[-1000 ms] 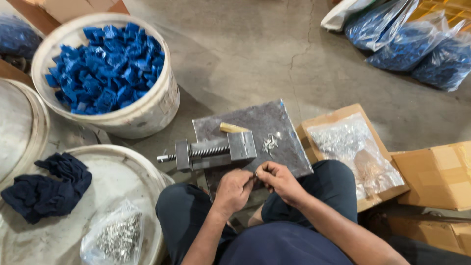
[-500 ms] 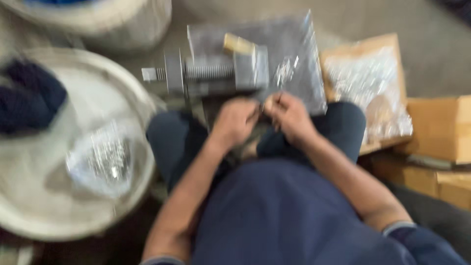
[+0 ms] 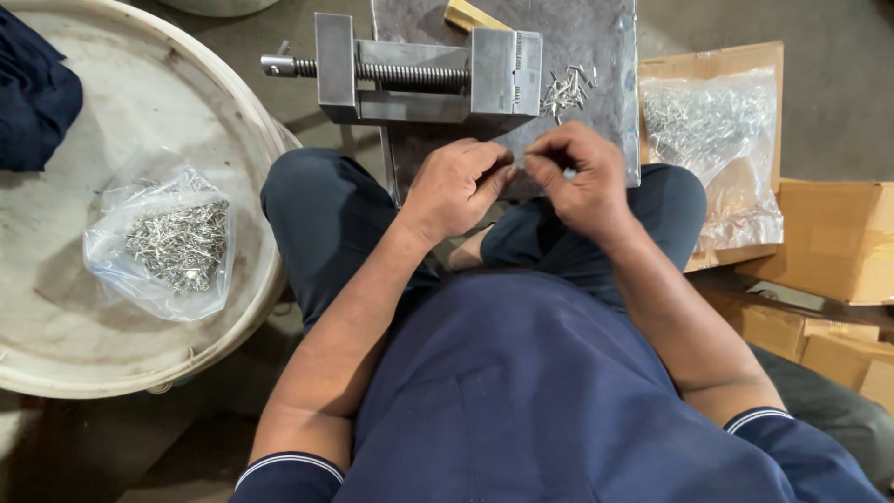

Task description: The person sits on the floor and uses a metal bench vise to process small metal pins. They repeatedly pick up pins from a plastic bag, insert them into the vise jaws, tighten the screw to secure them, and then remove them to place them on the metal base plate.

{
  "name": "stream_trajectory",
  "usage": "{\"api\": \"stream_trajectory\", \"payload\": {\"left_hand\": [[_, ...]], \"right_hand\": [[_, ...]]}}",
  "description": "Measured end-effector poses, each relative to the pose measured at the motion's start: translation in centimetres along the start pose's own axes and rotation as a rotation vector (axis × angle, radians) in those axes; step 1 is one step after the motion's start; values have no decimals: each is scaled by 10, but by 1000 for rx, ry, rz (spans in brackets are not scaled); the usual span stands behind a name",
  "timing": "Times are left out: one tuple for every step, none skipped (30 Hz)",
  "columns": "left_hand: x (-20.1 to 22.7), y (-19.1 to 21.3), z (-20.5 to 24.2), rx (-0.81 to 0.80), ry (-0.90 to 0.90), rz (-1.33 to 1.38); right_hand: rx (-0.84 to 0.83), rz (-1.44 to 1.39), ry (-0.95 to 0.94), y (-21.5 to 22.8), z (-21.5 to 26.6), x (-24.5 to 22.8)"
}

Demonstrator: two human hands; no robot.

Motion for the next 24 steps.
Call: {"api": "stream_trajectory", "payload": {"left_hand": [[-2, 1, 2, 3, 19, 10], [-4, 1, 3, 5, 37, 21], [-6, 1, 3, 5, 56, 33], [-6, 1, 3, 4, 57, 31], [-5, 2, 3, 2, 58, 31], [-5, 2, 3, 1, 60, 30], [-6, 2, 3, -8, 81, 52], [-7, 2, 3, -17, 101, 75], [-8, 3, 4, -24, 123, 96], [-7, 4, 4, -17, 107, 87], [-6, 5, 4, -12, 91, 79], [-5, 5, 4, -8, 75, 71], [-6, 5, 4, -5, 76, 67], [-6, 5, 4, -3, 78, 63], [-6, 5, 4, -2, 77, 60], [-7, 5, 3, 1, 78, 54], [-6, 5, 3, 4, 78, 48], [-6, 4, 3, 8, 79, 43], [-6, 5, 3, 9, 80, 41], [-6, 5, 4, 11, 81, 40], [-5, 5, 4, 12, 81, 38], [-5, 6, 4, 15, 78, 42], [-4, 6, 3, 18, 75, 46], [-3, 7, 3, 21, 72, 50]], "right_hand": [[33, 31, 38, 5, -5, -7], [66, 62, 76, 11, -10, -13], [58, 120, 114, 14, -16, -19], [50, 178, 151, 16, -24, -23], [40, 237, 188, 18, -30, -28], [32, 236, 202, 18, -35, -31], [23, 233, 216, 17, -41, -33], [13, 230, 231, 16, -44, -36], [7, 230, 229, 15, -47, -38], [0, 231, 228, 14, -50, -39], [-5, 232, 224, 12, -51, -40], [-10, 235, 222, 11, -51, -41], [-13, 239, 218, 10, -52, -40], [-15, 242, 214, 9, -52, -40], [-17, 246, 217, 9, -52, -40], [-19, 250, 220, 8, -51, -40], [-20, 254, 224, 7, -51, -39], [-17, 256, 230, 8, -51, -40], [-14, 258, 236, 8, -51, -40], [-12, 260, 243, 8, -51, -40], [-11, 264, 239, 8, -52, -40], [-11, 269, 236, 8, -52, -39], [-10, 274, 233, 8, -52, -39], [-11, 281, 239, 9, -53, -40]]}}
Point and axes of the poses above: each hand's wrist, its own z-axis away from the middle knuckle, its own y-axis out of the back of the hand, x = y × z, the point moved 8 cm from there along -z, towards the middle knuckle, and after that the axes turned 10 degrees about y, right-handed, at the moved point
